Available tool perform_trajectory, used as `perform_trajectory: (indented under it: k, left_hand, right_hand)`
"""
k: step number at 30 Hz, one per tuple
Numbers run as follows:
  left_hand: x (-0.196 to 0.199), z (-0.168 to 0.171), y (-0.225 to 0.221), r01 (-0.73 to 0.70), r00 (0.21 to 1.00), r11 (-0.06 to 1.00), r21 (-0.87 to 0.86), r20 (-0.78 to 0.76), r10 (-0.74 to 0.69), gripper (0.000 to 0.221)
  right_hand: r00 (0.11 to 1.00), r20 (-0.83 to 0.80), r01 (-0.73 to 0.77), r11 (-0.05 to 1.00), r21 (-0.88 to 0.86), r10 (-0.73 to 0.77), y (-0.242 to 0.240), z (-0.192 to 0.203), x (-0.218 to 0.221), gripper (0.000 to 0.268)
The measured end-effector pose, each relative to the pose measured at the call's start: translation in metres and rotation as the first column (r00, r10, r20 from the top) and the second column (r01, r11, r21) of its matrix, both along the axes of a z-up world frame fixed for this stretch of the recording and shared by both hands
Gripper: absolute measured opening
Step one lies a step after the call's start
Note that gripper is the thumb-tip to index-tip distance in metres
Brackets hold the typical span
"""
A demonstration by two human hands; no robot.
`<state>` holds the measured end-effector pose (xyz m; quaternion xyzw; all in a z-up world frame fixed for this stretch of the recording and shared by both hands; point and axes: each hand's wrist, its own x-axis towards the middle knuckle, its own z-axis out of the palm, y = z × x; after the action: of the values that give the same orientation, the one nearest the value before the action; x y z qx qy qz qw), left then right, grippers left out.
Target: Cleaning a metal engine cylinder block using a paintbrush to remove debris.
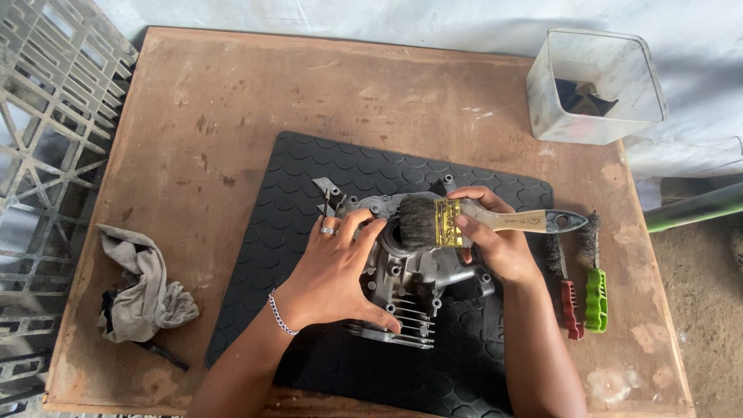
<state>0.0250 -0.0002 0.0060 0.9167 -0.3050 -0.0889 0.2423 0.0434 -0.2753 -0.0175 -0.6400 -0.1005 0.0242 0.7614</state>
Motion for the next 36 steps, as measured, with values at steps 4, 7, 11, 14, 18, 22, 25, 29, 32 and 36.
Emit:
perform_trajectory:
  k: [4,7,11,14,18,22,25,29,32,36]
  left_hand:
    - [0.000,0.002,0.000,0.002,1.000,1.000,-0.009,-0.006,-0.002,0.142]
    - [0.000,0.004,0.000,0.000,1.000,1.000,0.003,-0.013,0.001,0.141]
    - [0.000,0.003,0.000,-0.002,1.000,1.000,-0.005,-0.017,0.002,0.142]
    - [0.000,0.002,0.000,-0.002,1.000,1.000,-0.014,-0.015,0.001,0.141]
    - [-0.001,0.000,0.000,-0.004,1.000,1.000,-0.016,0.000,0.004,0.141]
    - [0.000,0.001,0.000,0.001,1.000,1.000,-0.020,-0.006,-0.002,0.140]
    - [-0.001,0.002,-0.001,-0.009,1.000,1.000,-0.010,-0.015,0.009,0.141]
    - [-0.001,0.005,-0.001,-0.004,1.000,1.000,-0.006,-0.009,0.004,0.140]
    - [-0.001,0.006,-0.001,-0.007,1.000,1.000,-0.007,-0.017,0.007,0.140]
    - [0.000,0.006,-0.001,-0.010,1.000,1.000,-0.003,-0.024,0.010,0.141]
  right_hand:
    - [1.000,0.028,-0.011,0.999,-0.045,0.013,-0.003,-0.004,-0.001,0.037]
    - [0.995,0.021,-0.090,0.989,-0.121,0.094,-0.007,-0.005,-0.004,0.034]
    - [0.980,0.044,-0.187,0.969,-0.163,0.196,-0.008,-0.002,-0.005,0.030]
    - [0.990,0.028,-0.130,0.978,-0.164,0.136,-0.006,-0.001,-0.004,0.034]
    - [0.999,-0.040,0.014,0.999,-0.035,-0.015,-0.003,-0.005,-0.001,0.040]
    - [1.000,0.009,0.025,0.998,-0.056,-0.025,-0.001,0.000,0.001,0.037]
    - [0.995,0.075,-0.062,0.988,-0.139,0.073,-0.001,0.006,-0.003,0.037]
    - [0.969,0.095,-0.206,0.961,-0.186,0.227,-0.004,0.010,-0.005,0.031]
    - [0.974,0.089,-0.185,0.961,-0.207,0.206,-0.001,0.017,-0.005,0.031]
    - [0.996,0.081,-0.035,0.986,-0.161,0.049,-0.001,0.008,-0.002,0.037]
